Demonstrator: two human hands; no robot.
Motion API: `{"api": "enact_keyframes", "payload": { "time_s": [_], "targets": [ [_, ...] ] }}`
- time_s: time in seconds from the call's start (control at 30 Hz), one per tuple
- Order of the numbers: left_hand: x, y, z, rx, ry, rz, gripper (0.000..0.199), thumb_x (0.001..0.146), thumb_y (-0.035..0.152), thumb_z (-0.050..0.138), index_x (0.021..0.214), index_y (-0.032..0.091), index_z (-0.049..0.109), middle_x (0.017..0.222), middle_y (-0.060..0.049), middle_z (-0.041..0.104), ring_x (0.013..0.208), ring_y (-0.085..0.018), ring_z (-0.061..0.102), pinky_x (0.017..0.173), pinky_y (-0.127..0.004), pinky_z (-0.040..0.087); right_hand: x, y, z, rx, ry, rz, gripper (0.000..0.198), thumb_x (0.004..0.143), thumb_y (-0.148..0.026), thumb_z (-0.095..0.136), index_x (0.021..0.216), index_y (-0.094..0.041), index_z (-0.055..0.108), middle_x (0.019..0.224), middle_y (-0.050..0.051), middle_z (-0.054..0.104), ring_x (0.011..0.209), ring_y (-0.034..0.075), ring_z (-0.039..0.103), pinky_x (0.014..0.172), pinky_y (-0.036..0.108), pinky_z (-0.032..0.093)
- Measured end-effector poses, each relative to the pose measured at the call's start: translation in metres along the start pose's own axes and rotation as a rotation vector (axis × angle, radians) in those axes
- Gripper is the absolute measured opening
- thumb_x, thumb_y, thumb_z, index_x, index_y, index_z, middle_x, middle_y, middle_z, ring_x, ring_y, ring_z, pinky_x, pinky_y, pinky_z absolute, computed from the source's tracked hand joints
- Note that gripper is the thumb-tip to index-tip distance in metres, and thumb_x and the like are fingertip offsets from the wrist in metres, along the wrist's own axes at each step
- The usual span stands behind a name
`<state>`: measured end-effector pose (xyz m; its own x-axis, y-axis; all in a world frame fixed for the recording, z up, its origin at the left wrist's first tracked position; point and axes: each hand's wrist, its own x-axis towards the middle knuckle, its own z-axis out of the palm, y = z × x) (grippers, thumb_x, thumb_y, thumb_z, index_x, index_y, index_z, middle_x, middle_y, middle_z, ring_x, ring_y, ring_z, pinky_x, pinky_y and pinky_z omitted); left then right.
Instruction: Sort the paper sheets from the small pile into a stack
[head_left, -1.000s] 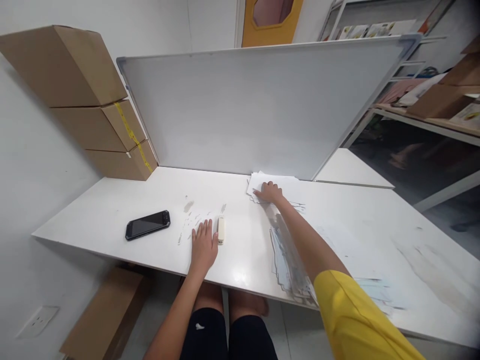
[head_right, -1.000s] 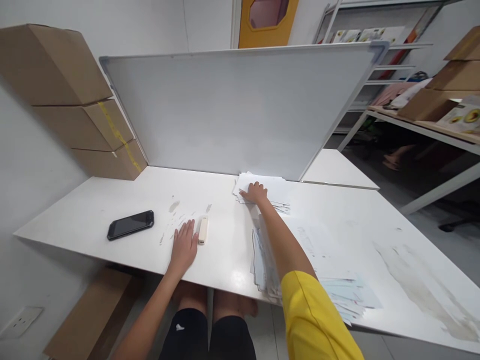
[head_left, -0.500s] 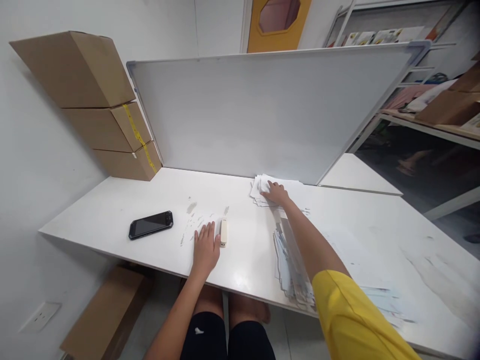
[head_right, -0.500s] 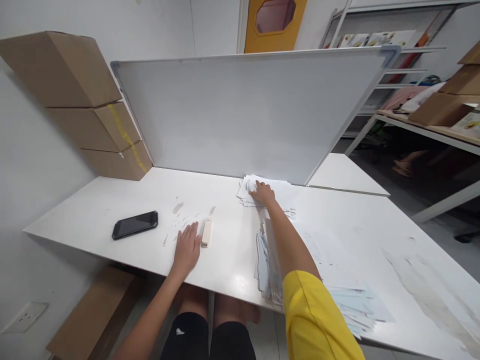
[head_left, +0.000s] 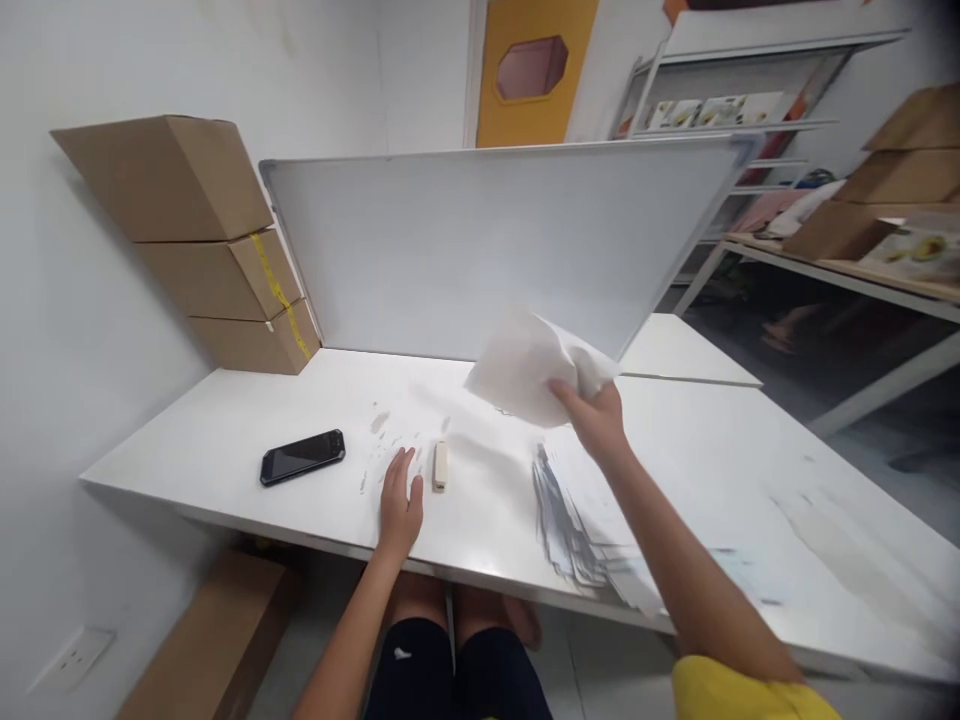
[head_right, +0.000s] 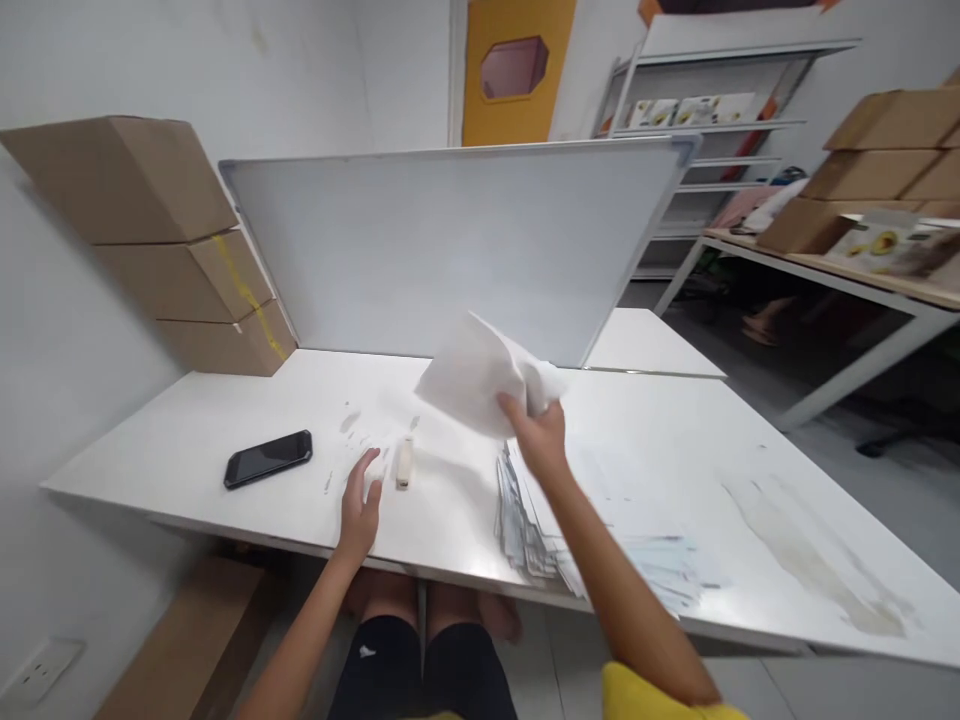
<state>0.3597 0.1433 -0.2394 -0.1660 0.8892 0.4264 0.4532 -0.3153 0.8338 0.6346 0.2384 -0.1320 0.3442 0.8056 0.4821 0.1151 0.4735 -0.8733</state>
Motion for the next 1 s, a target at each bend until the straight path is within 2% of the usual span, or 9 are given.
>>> {"api": "enact_keyframes", "payload": {
  "time_s": [0.13, 0.23, 0.3, 0.43, 0.57, 0.67, 0.77, 0.87, 1.0],
  "targets": [
    [-0.019, 0.022, 0.015, -0.484, -0.030, -0.219, 0.079, 0.081, 0.071, 0.046, 0.143, 0.024, 0.034, 0.145, -0.013, 0.043, 0.135, -0.027, 0.040, 0.107, -0.041, 0.038, -0.117, -0.017, 0.008, 0.336, 0.214, 0.296, 0.058, 0.065, -0.038, 0.075, 0.116, -0.018, 0.059, 0.092, 0.006, 0.071, 0.092, 0.023, 0.065, 0.080, 0.036, 0.053],
    [-0.023, 0.042, 0.017, -0.607, 0.002, -0.474, 0.075, 0.073, 0.067, 0.061, 0.129, 0.018, 0.051, 0.128, -0.016, 0.060, 0.120, -0.029, 0.056, 0.098, -0.040, 0.048, -0.186, -0.004, 0.015, 0.455, 0.297, 0.466, 0.060, 0.068, -0.038, 0.073, 0.123, -0.020, 0.054, 0.097, 0.005, 0.071, 0.093, 0.021, 0.065, 0.083, 0.037, 0.053],
    [-0.017, 0.054, 0.008, -0.553, -0.010, -0.515, 0.064, 0.067, 0.057, 0.072, 0.112, 0.013, 0.062, 0.112, -0.016, 0.069, 0.106, -0.030, 0.064, 0.091, -0.041, 0.052, -0.210, 0.006, 0.009, 0.516, 0.263, 0.547, 0.060, 0.072, -0.039, 0.070, 0.127, -0.021, 0.051, 0.103, 0.006, 0.070, 0.096, 0.021, 0.065, 0.084, 0.037, 0.053],
    [0.006, 0.060, -0.023, -0.318, 0.010, -0.375, 0.045, 0.064, 0.046, 0.075, 0.090, 0.010, 0.069, 0.095, -0.013, 0.073, 0.094, -0.029, 0.067, 0.087, -0.041, 0.053, -0.208, 0.011, -0.017, 0.478, 0.010, 0.559, 0.055, 0.079, -0.048, 0.062, 0.128, -0.026, 0.052, 0.111, 0.007, 0.067, 0.099, 0.021, 0.065, 0.084, 0.035, 0.052],
    [0.014, 0.039, -0.037, -0.158, 0.006, -0.283, 0.039, 0.068, 0.046, 0.070, 0.087, 0.011, 0.070, 0.085, -0.009, 0.074, 0.087, -0.027, 0.068, 0.081, -0.038, 0.053, -0.188, 0.006, -0.026, 0.279, -0.225, 0.457, 0.051, 0.077, -0.054, 0.063, 0.118, -0.024, 0.060, 0.104, 0.008, 0.068, 0.099, 0.023, 0.063, 0.089, 0.037, 0.050],
    [0.006, 0.018, -0.032, -0.144, 0.052, -0.293, 0.039, 0.071, 0.046, 0.068, 0.090, 0.012, 0.070, 0.088, -0.009, 0.073, 0.086, -0.026, 0.068, 0.080, -0.037, 0.053, -0.187, 0.007, -0.022, 0.162, -0.257, 0.400, 0.046, 0.084, -0.057, 0.052, 0.112, -0.022, 0.062, 0.104, 0.010, 0.069, 0.102, 0.024, 0.062, 0.095, 0.040, 0.046],
    [-0.004, 0.005, -0.025, -0.136, 0.102, -0.317, 0.040, 0.073, 0.044, 0.067, 0.096, 0.012, 0.068, 0.095, -0.011, 0.073, 0.093, -0.026, 0.067, 0.085, -0.038, 0.052, -0.196, 0.009, -0.020, 0.197, -0.309, 0.320, 0.055, 0.089, -0.062, 0.038, 0.124, -0.023, 0.055, 0.120, 0.011, 0.063, 0.115, 0.025, 0.057, 0.101, 0.042, 0.042],
    [-0.009, 0.004, -0.021, -0.122, 0.107, -0.325, 0.040, 0.073, 0.042, 0.067, 0.100, 0.013, 0.066, 0.099, -0.012, 0.072, 0.097, -0.026, 0.066, 0.088, -0.039, 0.050, -0.206, 0.014, -0.018, 0.153, -0.422, 0.274, 0.065, 0.081, -0.065, 0.053, 0.132, -0.025, 0.049, 0.133, 0.011, 0.055, 0.124, 0.027, 0.050, 0.103, 0.040, 0.040],
    [-0.012, 0.011, -0.021, -0.141, 0.137, -0.288, 0.039, 0.073, 0.044, 0.067, 0.099, 0.014, 0.065, 0.099, -0.011, 0.072, 0.097, -0.026, 0.066, 0.089, -0.039, 0.050, -0.217, 0.032, -0.011, -0.001, -0.387, 0.315, 0.046, 0.083, -0.051, 0.055, 0.118, -0.021, 0.058, 0.117, 0.010, 0.064, 0.111, 0.026, 0.058, 0.096, 0.039, 0.045]
  ]
}}
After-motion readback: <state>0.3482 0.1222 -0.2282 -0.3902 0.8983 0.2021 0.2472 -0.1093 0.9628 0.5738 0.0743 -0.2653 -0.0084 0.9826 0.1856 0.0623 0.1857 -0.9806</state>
